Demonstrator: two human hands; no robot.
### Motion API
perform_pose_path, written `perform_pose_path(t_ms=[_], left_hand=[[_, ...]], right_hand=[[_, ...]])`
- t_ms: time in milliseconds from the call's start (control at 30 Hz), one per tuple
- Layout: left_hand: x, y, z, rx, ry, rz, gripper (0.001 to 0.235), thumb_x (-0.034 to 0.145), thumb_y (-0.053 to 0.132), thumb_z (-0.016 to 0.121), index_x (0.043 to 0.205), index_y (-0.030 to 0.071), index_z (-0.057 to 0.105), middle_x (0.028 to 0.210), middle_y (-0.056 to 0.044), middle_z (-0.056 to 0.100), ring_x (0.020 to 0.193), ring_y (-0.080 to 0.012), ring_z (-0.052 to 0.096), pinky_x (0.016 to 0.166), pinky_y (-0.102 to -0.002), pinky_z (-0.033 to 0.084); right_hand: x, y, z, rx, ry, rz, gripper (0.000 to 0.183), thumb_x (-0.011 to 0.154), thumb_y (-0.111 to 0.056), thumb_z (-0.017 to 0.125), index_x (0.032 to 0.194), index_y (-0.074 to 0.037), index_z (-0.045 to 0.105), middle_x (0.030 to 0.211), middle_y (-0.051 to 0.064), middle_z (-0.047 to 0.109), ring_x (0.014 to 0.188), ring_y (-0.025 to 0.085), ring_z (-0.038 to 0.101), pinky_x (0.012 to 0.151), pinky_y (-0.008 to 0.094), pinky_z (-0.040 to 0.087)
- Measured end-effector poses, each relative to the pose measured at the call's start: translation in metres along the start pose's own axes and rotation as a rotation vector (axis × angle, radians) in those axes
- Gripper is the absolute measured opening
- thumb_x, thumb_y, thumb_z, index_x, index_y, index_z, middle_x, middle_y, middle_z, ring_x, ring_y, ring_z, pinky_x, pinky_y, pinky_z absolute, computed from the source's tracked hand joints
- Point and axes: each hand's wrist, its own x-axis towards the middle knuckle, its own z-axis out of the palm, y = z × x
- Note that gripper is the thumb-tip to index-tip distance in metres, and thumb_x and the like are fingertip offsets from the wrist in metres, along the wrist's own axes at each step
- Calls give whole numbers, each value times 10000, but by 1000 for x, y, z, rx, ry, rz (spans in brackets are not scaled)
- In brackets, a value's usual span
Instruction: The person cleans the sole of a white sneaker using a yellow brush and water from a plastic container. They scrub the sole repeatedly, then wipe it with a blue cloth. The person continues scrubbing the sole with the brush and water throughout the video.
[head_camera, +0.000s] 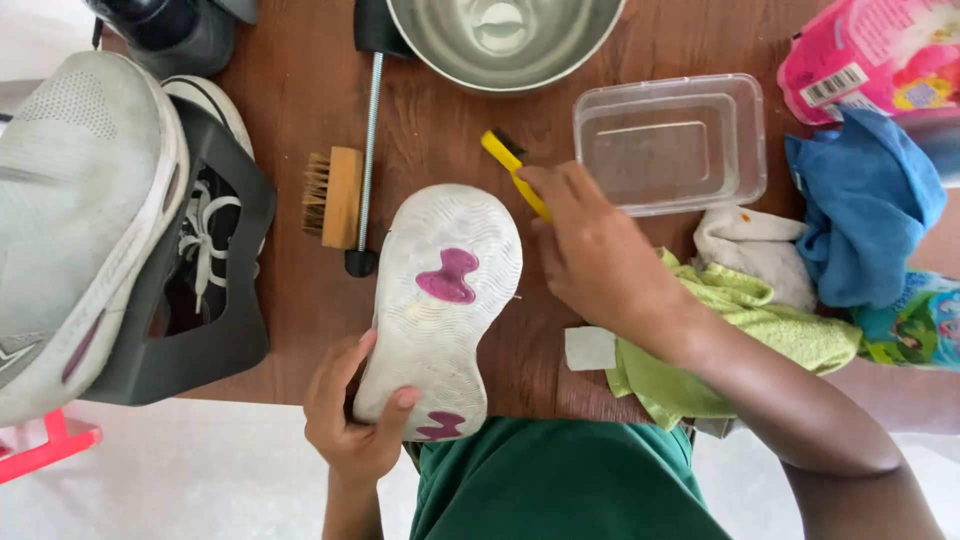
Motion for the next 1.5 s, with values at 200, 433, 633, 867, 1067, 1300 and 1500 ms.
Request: perform_pose_path(t_ms=[200,433,633,867,1067,1300,1500], left_hand=[[-6,27,35,-170,0,-54,511,937,312,677,1265,-65,574,1101,-203,666,903,-268,645,708,-326,512],[-9,51,88,-273,25,-211,501,936,286,630,1294,-62,585,1158,-164,673,1013,-236,655,861,-332,550],[-6,61,105,-325,30,-216,437,958,288,602,1266,-21,580,1084,-121,644,932,-198,612,781,-307,512],[-4,53,102,-298,37,-190,403,983,275,584,1253,-24,590,1090,-122,648,937,-203,628,804,-307,519],[1,56,101,-244,-20,-212,385,1025,236,533,1302,-29,568,1191,-149,658,1045,-240,651,907,-347,563],[1,56,99,-181,-76,-250,475,1001,320,573,1345,-6,545,1249,-140,651,1093,-232,642,910,-338,552],[10,74,103,-154,-137,-372,539,943,344,591,1356,4,521,1316,-149,622,1200,-263,611,994,-383,528]], right_hand=[[-50,-10,-33,-136,46,-50,401,996,-37,542,1388,47,531,1331,201,579,1156,395,633,938,482,544],[-144,31,-72,-404,219,200,259,973,-141,710,1221,-77,748,1007,88,665,934,254,654,722,385,538],[-180,58,-60,-483,173,184,334,881,-332,809,1161,-176,713,1096,60,636,987,267,612,809,443,483],[-183,54,-72,-130,390,96,372,936,-168,729,733,-73,432,895,140,644,821,259,599,759,387,443],[-178,50,-61,201,501,-113,296,873,20,690,731,-102,460,724,63,589,576,153,584,522,269,455],[-157,62,-65,-305,526,153,151,967,-26,768,1019,-3,629,1089,192,621,1022,328,576,660,346,483],[-159,86,-80,-398,708,513,495,1086,-41,703,1463,78,405,1519,291,379,593,236,467,550,334,448]])
